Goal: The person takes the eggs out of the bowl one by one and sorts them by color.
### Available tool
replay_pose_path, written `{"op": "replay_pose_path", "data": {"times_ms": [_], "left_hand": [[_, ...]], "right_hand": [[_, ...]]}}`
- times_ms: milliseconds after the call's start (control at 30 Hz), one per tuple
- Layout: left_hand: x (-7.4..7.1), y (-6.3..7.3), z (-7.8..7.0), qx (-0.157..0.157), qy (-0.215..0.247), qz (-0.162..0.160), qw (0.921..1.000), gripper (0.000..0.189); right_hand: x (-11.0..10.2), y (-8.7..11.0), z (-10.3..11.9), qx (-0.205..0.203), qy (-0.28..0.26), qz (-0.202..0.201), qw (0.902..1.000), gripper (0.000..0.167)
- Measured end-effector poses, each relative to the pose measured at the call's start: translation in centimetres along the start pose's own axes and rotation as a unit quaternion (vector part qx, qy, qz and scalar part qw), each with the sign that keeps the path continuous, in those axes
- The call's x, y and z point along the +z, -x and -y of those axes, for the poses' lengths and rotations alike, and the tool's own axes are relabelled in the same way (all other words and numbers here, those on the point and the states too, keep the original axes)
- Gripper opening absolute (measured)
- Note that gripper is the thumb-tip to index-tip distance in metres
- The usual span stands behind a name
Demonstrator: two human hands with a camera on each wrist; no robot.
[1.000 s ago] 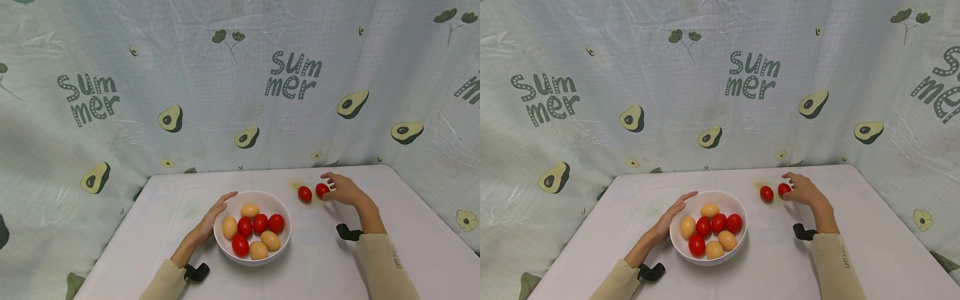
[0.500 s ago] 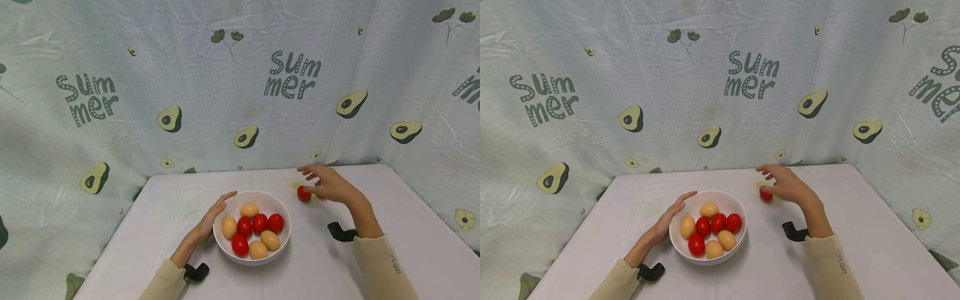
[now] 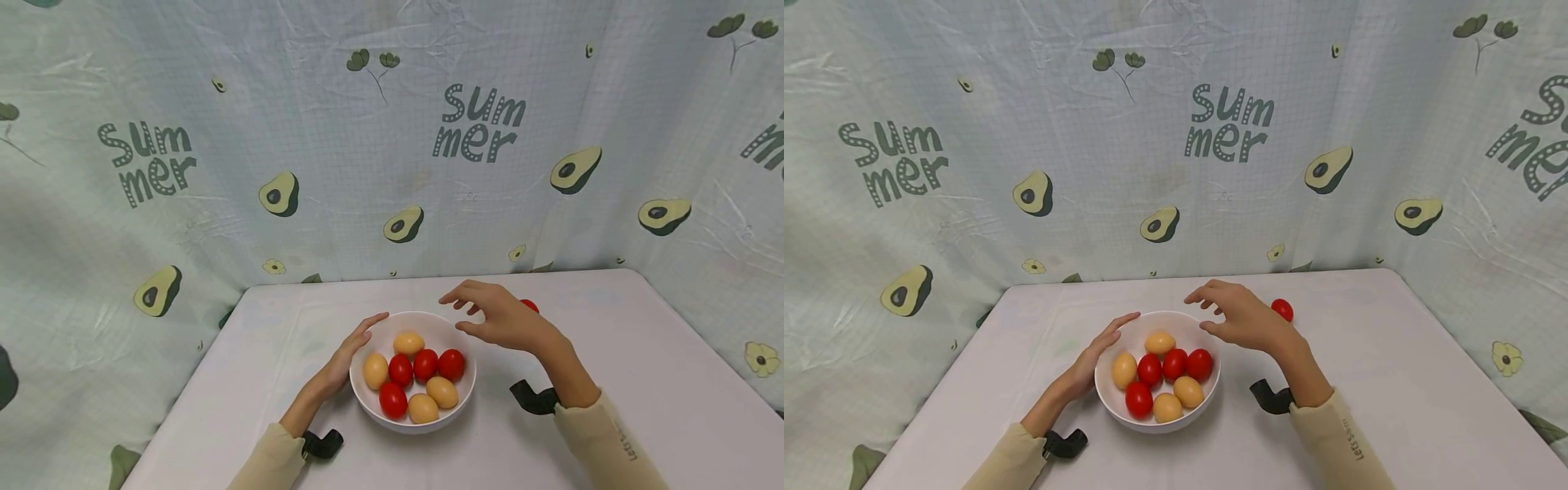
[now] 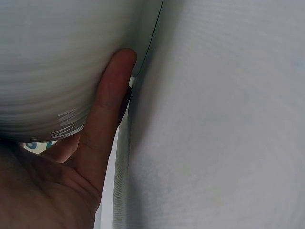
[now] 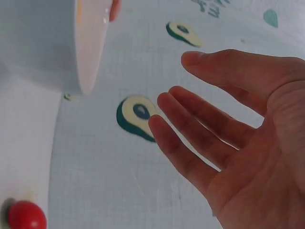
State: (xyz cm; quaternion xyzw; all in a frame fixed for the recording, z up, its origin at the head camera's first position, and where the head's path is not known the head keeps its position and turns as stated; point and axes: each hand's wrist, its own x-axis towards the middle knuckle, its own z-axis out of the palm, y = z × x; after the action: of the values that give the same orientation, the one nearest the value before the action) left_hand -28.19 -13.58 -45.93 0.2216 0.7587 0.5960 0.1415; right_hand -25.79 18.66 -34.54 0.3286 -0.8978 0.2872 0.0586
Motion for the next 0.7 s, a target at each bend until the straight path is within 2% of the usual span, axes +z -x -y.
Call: {"op": "replay_pose_path", "data": {"times_ms": [133,400,700], "left_hand": [[0.0,0.0,0.0,-0.001,0.003,-0.001,1.0,0.054],[0.1,0.0,0.0,-0.005,0.005,-0.002,1.0,0.054],[0.0,-0.1,0.0,-0.005,0.012,0.003,0.9999,0.054]], "right_hand": [[0.9,-0.4,0.7,0.003,-0.002,0.041,0.9992,0.041],[2.6,-0.6,1.2,0.054,-0.004,0.139,0.9889,0.039],[4.0,-0.8,2.0,0.076,0.004,0.177,0.9813,0.037]]}}
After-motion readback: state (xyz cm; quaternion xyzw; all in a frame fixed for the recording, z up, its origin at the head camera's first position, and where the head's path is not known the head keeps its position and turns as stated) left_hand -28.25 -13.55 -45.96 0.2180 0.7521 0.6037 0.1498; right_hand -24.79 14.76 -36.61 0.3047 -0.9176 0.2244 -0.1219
